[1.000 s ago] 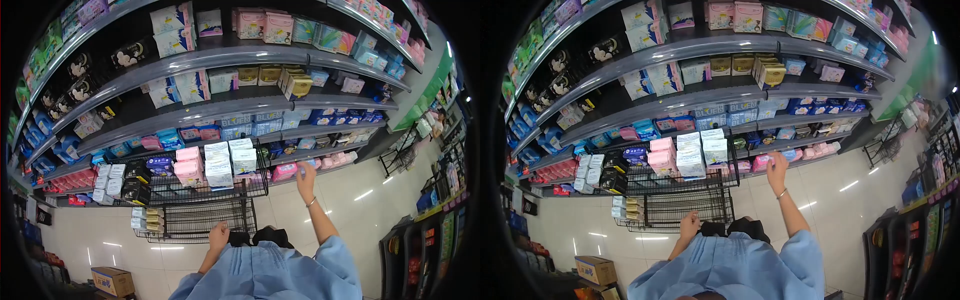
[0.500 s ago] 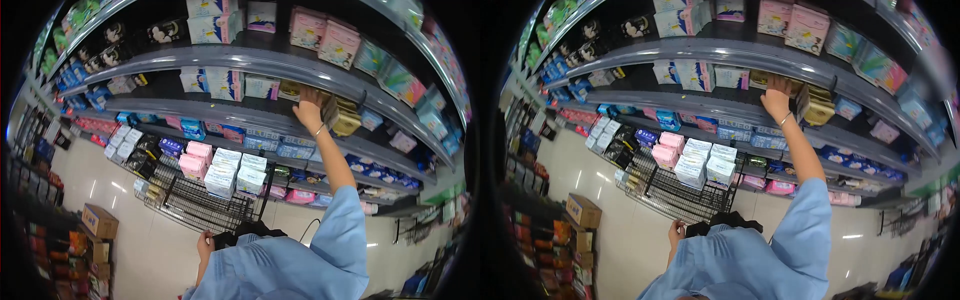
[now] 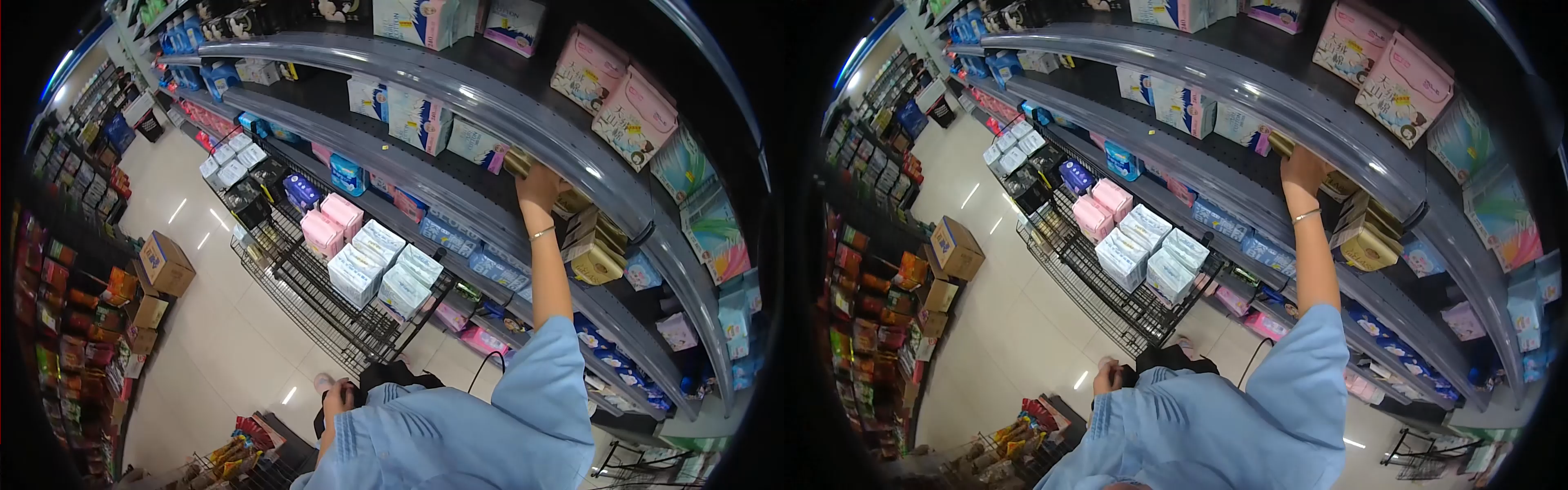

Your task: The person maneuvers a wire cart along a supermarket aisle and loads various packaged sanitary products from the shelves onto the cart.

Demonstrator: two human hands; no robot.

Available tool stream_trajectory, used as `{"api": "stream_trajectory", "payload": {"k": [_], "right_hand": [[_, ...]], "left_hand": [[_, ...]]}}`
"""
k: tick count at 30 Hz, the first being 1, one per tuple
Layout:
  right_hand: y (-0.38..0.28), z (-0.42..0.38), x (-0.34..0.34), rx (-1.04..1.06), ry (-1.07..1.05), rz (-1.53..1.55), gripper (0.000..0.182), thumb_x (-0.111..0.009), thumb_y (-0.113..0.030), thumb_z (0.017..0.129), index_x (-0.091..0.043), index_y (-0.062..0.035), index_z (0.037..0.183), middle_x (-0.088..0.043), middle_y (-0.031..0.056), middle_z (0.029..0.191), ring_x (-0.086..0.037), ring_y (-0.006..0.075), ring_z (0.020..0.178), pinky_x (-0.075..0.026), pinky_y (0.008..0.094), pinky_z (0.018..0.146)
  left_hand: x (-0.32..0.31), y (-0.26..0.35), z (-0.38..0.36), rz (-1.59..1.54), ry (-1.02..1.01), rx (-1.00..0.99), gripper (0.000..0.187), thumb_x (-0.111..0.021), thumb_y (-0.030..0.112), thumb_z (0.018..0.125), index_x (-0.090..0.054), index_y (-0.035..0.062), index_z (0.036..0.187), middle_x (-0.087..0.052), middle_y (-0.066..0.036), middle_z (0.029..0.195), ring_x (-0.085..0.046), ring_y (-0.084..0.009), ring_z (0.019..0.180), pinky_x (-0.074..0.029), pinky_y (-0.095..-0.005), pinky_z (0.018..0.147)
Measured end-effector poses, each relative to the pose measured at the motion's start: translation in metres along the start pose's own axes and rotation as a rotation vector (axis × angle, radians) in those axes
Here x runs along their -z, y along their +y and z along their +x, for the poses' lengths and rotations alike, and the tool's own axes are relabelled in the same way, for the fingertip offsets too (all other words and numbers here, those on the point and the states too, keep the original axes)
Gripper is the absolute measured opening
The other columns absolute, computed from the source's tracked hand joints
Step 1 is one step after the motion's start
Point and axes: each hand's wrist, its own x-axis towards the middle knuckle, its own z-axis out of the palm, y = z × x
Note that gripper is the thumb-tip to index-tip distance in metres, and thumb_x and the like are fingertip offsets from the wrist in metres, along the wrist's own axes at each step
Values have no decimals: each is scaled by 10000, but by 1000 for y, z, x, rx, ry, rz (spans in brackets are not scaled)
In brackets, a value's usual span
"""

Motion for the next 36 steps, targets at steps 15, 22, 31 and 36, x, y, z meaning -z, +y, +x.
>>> {"api": "stream_trajectory", "payload": {"k": [15, 22, 31, 36], "right_hand": [[-72, -195, 119, 409, 529, 438, 522, -774, -20, 619, -545, -10, 1087, -568, 133, 1068, -533, 302, 998, -421, 401, 861], [-215, -287, 172, 581, 478, 824, 761, -798, -21, 657, -346, -1, 1270, -459, 142, 1191, -498, 267, 1050, -424, 365, 897], [-416, -455, 143, 194, -535, 1331, 708, -767, -143, 709, -364, 8, 1271, -480, 144, 1168, -481, 238, 1073, -411, 349, 908], [-448, -511, 95, 186, -933, 1255, 661, -728, -147, 741, -371, 5, 1276, -504, 170, 1156, -501, 261, 1080, -413, 363, 914]], "left_hand": [[50, -58, -9, 46, -42, -288, 235, -584, 78, 784, -577, 53, 1017, -642, -159, 846, -611, -350, 791, -494, -426, 688], [168, -123, -37, -76, -45, -140, 235, -568, 84, 806, -565, 37, 1037, -633, -166, 897, -599, -353, 845, -480, -421, 725], [289, -146, -11, -431, 18, 37, 455, -539, 173, 899, -366, 24, 1293, -576, -143, 1113, -575, -260, 1002, -457, -356, 840], [276, -177, 21, -881, -108, 200, 498, -471, 273, 953, -290, 13, 1338, -494, -129, 1222, -504, -198, 1073, -443, -333, 862]]}}
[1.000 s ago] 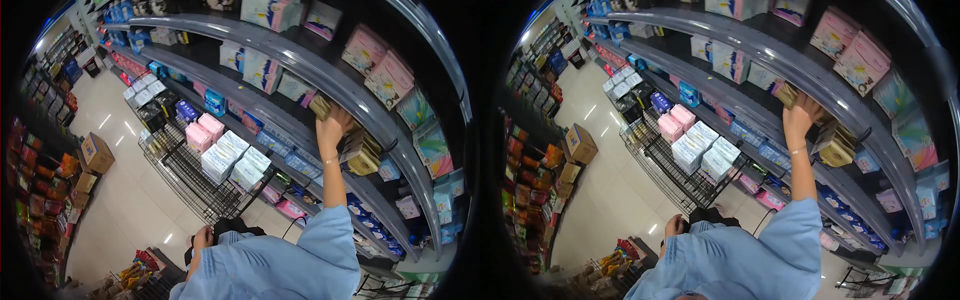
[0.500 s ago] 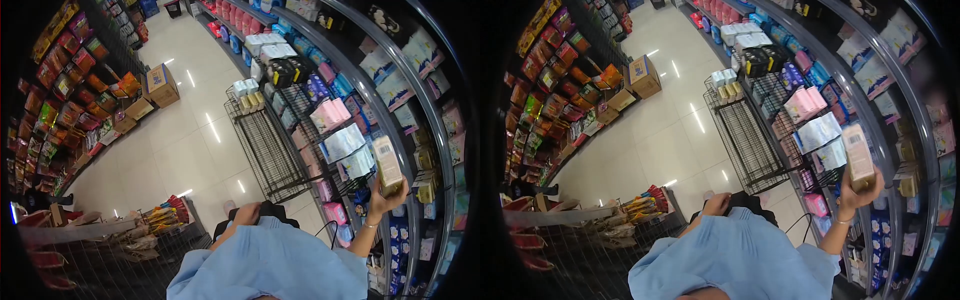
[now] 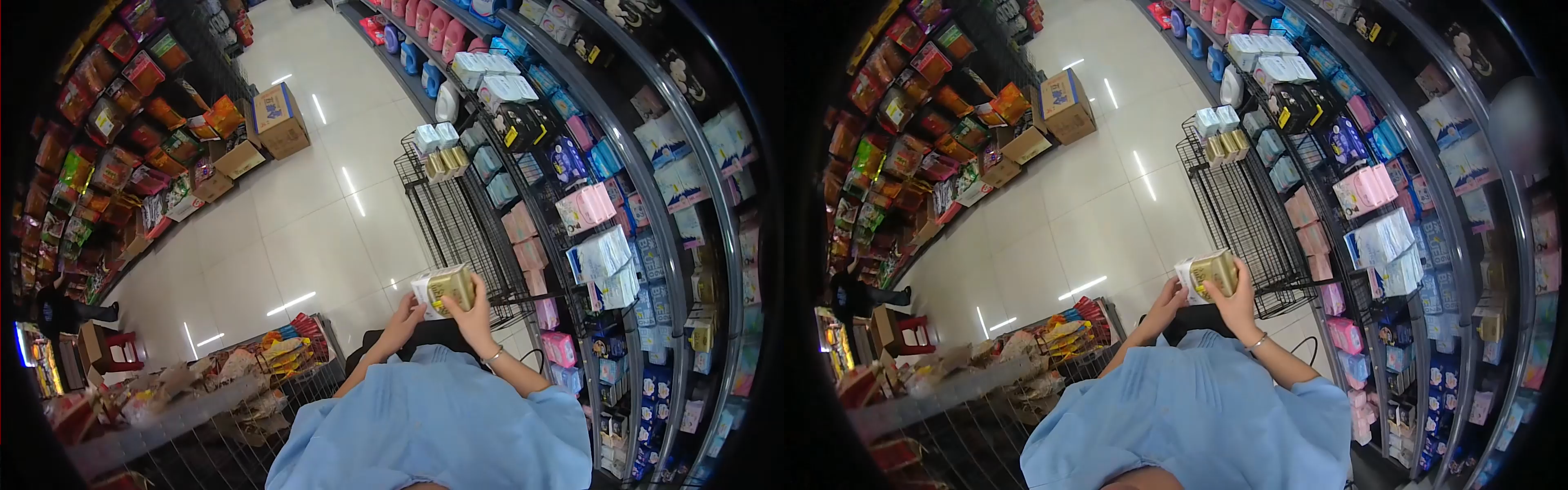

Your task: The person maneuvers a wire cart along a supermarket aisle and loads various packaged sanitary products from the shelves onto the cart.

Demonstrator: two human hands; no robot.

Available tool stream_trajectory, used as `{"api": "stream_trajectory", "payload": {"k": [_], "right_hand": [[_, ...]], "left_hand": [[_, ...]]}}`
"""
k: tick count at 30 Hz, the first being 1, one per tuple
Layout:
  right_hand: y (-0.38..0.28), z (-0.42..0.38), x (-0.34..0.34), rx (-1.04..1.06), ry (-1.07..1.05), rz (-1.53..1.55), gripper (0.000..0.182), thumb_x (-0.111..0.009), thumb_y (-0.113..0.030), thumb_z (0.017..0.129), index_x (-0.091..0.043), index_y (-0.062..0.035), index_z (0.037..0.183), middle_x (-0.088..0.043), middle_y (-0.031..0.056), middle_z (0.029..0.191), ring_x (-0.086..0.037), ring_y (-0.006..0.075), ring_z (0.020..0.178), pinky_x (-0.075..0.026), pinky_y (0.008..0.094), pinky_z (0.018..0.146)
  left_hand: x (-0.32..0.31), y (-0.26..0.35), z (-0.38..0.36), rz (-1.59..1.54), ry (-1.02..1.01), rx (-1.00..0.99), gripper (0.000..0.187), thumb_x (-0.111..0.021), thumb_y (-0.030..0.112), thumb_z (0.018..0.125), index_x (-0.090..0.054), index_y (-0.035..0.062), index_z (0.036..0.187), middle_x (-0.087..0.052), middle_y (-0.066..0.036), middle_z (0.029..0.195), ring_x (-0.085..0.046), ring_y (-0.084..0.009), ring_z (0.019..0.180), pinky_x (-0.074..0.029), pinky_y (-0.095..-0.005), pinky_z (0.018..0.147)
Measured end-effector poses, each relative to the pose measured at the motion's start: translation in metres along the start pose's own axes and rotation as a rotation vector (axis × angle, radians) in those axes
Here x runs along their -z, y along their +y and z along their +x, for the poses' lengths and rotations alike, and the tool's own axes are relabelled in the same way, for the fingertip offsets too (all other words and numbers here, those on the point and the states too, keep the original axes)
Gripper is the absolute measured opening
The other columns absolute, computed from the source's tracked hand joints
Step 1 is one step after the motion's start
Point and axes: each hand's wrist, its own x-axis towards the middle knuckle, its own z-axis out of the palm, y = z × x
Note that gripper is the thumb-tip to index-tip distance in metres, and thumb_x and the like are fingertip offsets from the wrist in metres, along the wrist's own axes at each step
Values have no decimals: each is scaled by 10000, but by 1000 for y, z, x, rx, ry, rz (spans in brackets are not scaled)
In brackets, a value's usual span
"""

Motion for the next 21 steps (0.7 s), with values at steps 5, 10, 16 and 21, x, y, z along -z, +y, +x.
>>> {"api": "stream_trajectory", "payload": {"k": [5, 10, 16, 21], "right_hand": [[29, 59, -33, 29, -240, -65, 671, -695, -152, 763, -337, -5, 1311, -455, 211, 1234, -447, 334, 1164, -381, 389, 964], [52, 167, -76, -7, -282, -93, 692, -690, -161, 767, -312, -8, 1326, -441, 217, 1245, -445, 347, 1156, -370, 400, 973], [98, 261, -122, -168, -313, -166, 719, -705, -118, 735, -301, -1, 1318, -385, 228, 1292, -399, 358, 1196, -347, 406, 1003], [121, 319, -135, -70, -344, -275, 766, -660, -61, 708, -256, -6, 1356, -386, 234, 1268, -369, 396, 1201, -314, 433, 1028]], "left_hand": [[37, 2, 58, 3, 28, 313, 562, -499, 326, 940, -267, 14, 1345, -498, -117, 1203, -498, -161, 1028, -437, -308, 842], [71, 25, 166, -128, 285, 369, 856, -647, 416, 824, -141, -17, 1362, -426, -176, 1252, -469, -238, 1132, -428, -340, 881], [105, -39, 285, 342, 505, 186, 877, -753, 294, 744, -188, -17, 1337, -534, -110, 1095, -544, -175, 1014, -469, -294, 846], [112, -46, 360, 16, 446, 186, 887, -808, 259, 675, -218, -57, 1257, -419, -191, 1181, -483, -249, 1092, -442, -339, 904]]}}
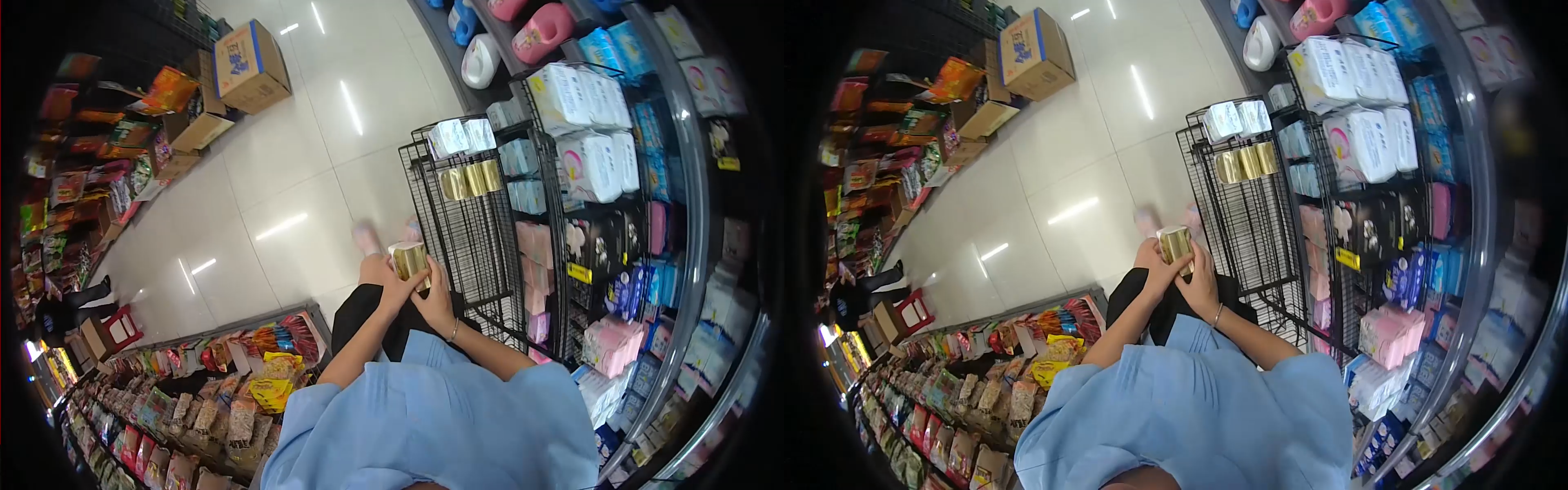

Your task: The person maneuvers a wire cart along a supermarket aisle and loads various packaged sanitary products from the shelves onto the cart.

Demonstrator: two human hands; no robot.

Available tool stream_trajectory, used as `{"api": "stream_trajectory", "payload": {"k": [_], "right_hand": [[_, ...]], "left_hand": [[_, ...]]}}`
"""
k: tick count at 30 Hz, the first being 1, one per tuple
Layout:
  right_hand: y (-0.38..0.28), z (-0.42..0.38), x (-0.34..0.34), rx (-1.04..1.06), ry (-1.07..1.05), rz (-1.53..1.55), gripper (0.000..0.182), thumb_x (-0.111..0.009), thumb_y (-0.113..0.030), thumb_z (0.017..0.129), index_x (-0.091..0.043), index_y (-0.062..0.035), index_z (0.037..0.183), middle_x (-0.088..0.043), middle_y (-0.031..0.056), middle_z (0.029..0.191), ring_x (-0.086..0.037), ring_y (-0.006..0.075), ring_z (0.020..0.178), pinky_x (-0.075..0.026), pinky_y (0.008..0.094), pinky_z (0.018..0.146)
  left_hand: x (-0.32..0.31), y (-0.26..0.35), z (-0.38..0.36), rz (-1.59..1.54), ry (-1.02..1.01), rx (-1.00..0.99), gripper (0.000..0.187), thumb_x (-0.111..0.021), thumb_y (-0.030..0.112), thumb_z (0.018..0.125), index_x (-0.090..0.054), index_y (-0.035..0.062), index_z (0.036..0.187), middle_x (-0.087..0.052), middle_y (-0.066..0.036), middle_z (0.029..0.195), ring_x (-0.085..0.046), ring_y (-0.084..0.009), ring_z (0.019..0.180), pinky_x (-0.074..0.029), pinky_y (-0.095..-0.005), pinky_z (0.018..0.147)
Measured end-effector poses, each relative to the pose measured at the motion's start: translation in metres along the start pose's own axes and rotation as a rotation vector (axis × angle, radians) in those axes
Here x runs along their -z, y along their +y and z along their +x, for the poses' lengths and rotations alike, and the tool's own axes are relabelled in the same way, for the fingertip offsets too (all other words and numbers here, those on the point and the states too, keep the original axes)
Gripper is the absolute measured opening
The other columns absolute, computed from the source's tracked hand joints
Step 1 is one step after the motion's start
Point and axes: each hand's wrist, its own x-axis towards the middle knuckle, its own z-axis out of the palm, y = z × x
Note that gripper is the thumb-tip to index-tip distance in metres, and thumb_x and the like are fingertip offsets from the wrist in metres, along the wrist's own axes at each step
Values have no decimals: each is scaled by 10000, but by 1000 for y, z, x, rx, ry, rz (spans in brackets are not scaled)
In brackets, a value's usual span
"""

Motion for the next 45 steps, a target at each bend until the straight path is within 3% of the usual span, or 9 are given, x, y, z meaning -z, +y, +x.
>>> {"api": "stream_trajectory", "payload": {"k": [2, 5, 8, 11, 12, 18, 31, 40, 45], "right_hand": [[22, 27, 6, 74, -73, -75, 731, -625, -51, 718, -263, 12, 1350, -372, 238, 1293, -361, 395, 1222, -299, 434, 1043], [60, 74, 14, 104, -101, -196, 631, -538, 1, 720, -323, 33, 1313, -385, 237, 1286, -362, 401, 1209, -298, 450, 1033], [97, 112, 14, 21, 20, -384, 584, -545, 4, 733, -365, 28, 1288, -399, 233, 1261, -388, 395, 1161, -315, 459, 999], [124, 155, 7, -108, 192, -423, 543, -577, -26, 763, -382, 30, 1267, -409, 221, 1248, -388, 389, 1154, -323, 447, 990], [134, 169, 5, -118, 215, -438, 540, -591, -42, 770, -382, 30, 1263, -412, 219, 1241, -388, 388, 1152, -325, 445, 988], [155, 216, -12, -198, 262, -594, 589, -664, -130, 773, -377, 15, 1267, -450, 175, 1207, -427, 355, 1099, -382, 425, 922], [181, 211, -6, -269, 392, -504, 463, -682, -93, 748, -481, -49, 1162, -512, 130, 1108, -485, 331, 1047, -425, 407, 852], [191, 209, -5, -252, 412, -393, 426, -656, 4, 720, -510, -25, 1119, -491, 141, 1105, -488, 335, 1044, -426, 404, 862], [187, 201, -6, -318, 400, -215, 467, -617, 49, 709, -496, -12, 1155, -455, 151, 1161, -452, 326, 1086, -411, 390, 894]], "left_hand": [[-12, 29, 20, -199, -16, 143, 974, -815, 241, 675, -127, -55, 1299, -358, -210, 1224, -462, -268, 1124, -458, -339, 893], [-24, 26, 67, -103, 85, 230, 867, -773, 198, 724, -185, -72, 1301, -464, -176, 1190, -515, -234, 1100, -465, -305, 894], [-38, 12, 118, -278, 66, 224, 1022, -814, 257, 674, -91, -49, 1329, -318, -220, 1266, -442, -282, 1150, -447, -340, 912], [-45, -3, 160, -80, 18, 174, 1055, -819, 284, 663, -78, -52, 1334, -301, -221, 1283, -391, -286, 1194, -389, -370, 974], [-49, -8, 171, -132, -2, 137, 1079, -824, 328, 648, -89, -60, 1336, -298, -222, 1290, -352, -287, 1219, -331, -377, 1017], [-57, -27, 215, 14, -79, 72, 1017, -820, 305, 663, -138, -70, 1317, -402, -190, 1227, -421, -253, 1172, -378, -357, 981], [-85, -43, 235, 111, -121, -52, 843, -796, 277, 697, -280, -43, 1282, -459, -170, 1206, -444, -227, 1143, -365, -353, 977], [-103, -23, 224, 518, -5, -40, 777, -668, 400, 778, -342, -78, 1296, -438, -236, 1228, -400, -356, 1158, -250, -461, 975], [-127, -26, 219, 409, 89, -102, 700, -643, 321, 818, -327, -97, 1282, -398, -277, 1196, -425, -384, 1081, -354, -442, 905]]}}
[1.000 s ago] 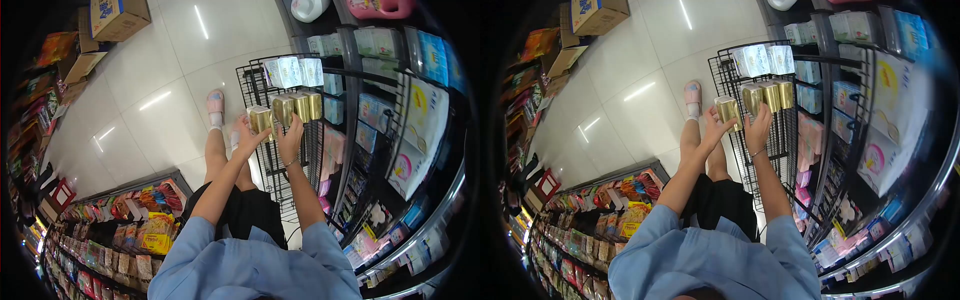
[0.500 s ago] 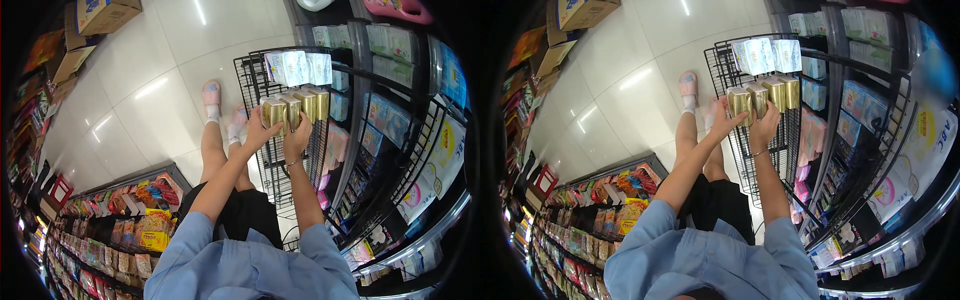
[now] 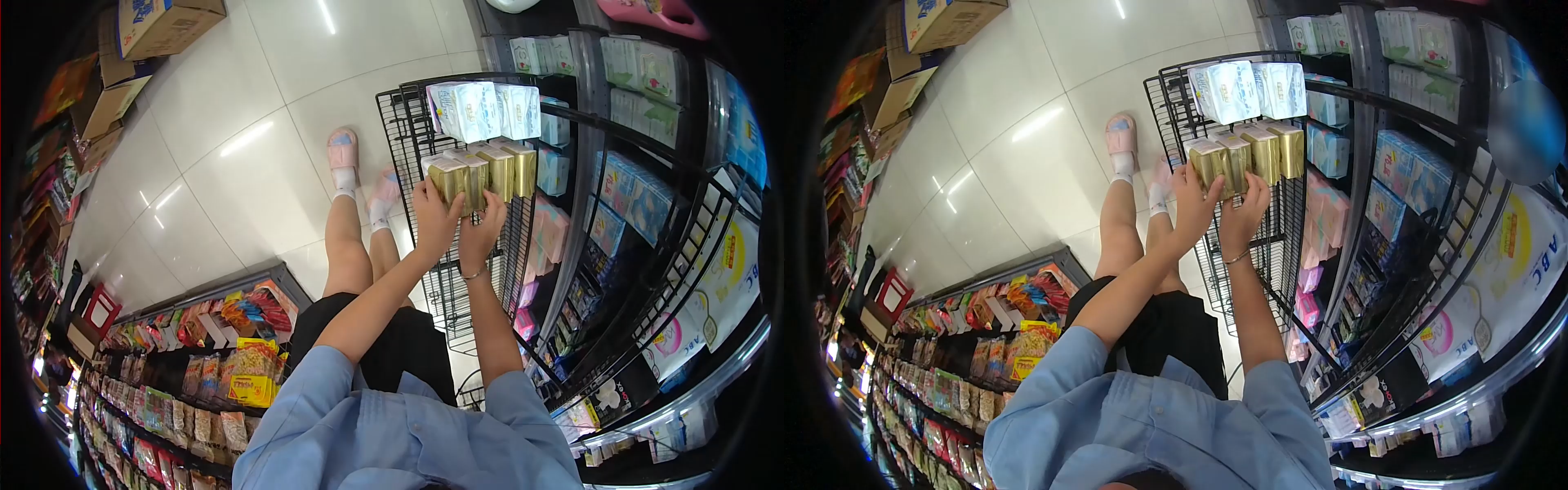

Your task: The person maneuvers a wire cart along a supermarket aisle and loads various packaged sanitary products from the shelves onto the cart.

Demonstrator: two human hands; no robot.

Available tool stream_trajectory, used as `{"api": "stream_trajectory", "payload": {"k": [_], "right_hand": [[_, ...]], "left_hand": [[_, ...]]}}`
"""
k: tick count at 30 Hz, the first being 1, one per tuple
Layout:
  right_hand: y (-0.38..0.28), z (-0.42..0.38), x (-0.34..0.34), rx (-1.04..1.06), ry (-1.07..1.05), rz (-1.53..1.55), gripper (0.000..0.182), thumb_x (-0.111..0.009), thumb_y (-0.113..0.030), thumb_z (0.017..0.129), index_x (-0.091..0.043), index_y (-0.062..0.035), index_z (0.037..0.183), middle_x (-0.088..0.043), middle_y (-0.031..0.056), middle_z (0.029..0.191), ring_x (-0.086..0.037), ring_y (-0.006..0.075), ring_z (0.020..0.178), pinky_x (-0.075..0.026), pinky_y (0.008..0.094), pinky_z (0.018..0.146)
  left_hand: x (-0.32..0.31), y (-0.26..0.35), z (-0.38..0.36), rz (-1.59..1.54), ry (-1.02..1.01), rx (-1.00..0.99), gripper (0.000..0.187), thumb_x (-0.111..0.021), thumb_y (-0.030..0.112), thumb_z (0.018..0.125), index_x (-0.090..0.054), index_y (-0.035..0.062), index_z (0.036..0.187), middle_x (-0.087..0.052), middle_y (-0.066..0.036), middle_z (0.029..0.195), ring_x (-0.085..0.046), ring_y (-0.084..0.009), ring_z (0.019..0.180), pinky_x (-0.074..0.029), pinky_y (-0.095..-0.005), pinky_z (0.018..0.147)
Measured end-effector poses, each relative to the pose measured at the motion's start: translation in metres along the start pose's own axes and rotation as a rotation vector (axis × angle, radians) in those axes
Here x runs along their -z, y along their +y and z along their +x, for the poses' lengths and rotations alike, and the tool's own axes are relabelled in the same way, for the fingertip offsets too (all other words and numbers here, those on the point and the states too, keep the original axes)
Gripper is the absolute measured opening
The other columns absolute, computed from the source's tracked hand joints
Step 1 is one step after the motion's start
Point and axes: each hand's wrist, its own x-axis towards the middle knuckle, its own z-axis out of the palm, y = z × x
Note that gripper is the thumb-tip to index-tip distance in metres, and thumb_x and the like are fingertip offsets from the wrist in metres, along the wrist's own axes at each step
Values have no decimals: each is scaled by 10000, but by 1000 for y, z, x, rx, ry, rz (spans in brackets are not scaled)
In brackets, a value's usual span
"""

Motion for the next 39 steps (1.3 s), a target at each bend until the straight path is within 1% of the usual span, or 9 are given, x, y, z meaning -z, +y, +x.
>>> {"api": "stream_trajectory", "payload": {"k": [18, 22, 24, 26, 28, 32, 35, 37, 39], "right_hand": [[-20, -109, 33, -22, -57, 2, 376, -525, -34, 829, -456, 23, 1194, -468, 193, 1206, -419, 338, 1154, -342, 429, 975], [-21, -139, 47, -1223, -487, 1748, 305, -520, -273, 888, -544, -68, 1112, -607, 78, 1055, -582, 235, 912, -467, 387, 828], [-22, -154, 56, -1264, -201, 1766, 339, -510, -345, 879, -570, -76, 1076, -619, 67, 1031, -593, 218, 867, -479, 384, 811], [26, -173, 33, -733, -635, 2134, 336, -513, -320, 872, -573, -41, 1050, -625, 71, 1017, -590, 212, 909, -473, 384, 827], [-24, -194, 75, -641, -532, 1896, 322, -534, -301, 860, -580, -34, 1033, -628, 74, 1003, -601, 211, 905, -491, 372, 782], [-50, -260, 53, -996, 254, 1270, 204, -597, -221, 823, -620, -46, 926, -654, 46, 842, -627, 134, 719, -513, 278, 626], [-28, -305, 37, -1032, 406, 1231, 154, -621, -211, 782, -629, -69, 842, -628, 40, 758, -606, 124, 676, -493, 259, 566], [-28, -327, 47, -1034, 534, 1372, 140, -624, -201, 773, -631, -69, 817, -621, 47, 754, -601, 131, 671, -488, 256, 559], [-13, -352, 62, -961, 684, 1394, 131, -613, -174, 777, -627, -53, 824, -622, 67, 776, -608, 153, 692, -490, 269, 567]], "left_hand": [[66, 45, -81, 328, 128, 3, 603, -578, 222, 819, -336, -105, 1264, -329, -320, 1306, -378, -453, 1182, -355, -428, 988], [99, 62, -116, 140, -225, -274, 587, -583, 143, 771, -362, -78, 1267, -361, -332, 1293, -340, -478, 1208, -299, -486, 1015], [124, 52, -116, 524, -873, -438, 504, -510, 239, 883, -381, -69, 1260, -481, -321, 1184, -460, -452, 1112, -358, -493, 952], [141, 48, -122, 330, -1115, -305, 596, -445, 384, 925, -335, -46, 1322, -513, -288, 1188, -506, -419, 1101, -372, -456, 969], [148, 32, -119, 278, -1147, -166, 645, -452, 453, 907, -348, -18, 1334, -508, -267, 1219, -513, -394, 1112, -386, -440, 968], [183, 29, -73, 1234, -1057, -853, 464, -552, 356, 838, -506, 0, 1132, -596, -210, 1097, -587, -348, 1010, -468, -446, 857], [205, -30, 16, 1148, -1013, -1269, 329, -582, 207, 769, -563, 42, 1054, -636, -178, 997, -617, -331, 924, -494, -421, 815], [247, 39, -32, 1207, -840, -774, 290, -555, 143, 755, -584, 64, 1033, -655, -169, 922, -631, -325, 884, -506, -401, 797], [264, 35, -24, 1283, -792, -778, 276, -543, 123, 744, -601, 81, 1011, -661, -165, 897, -637, -324, 866, -513, -397, 782]]}}
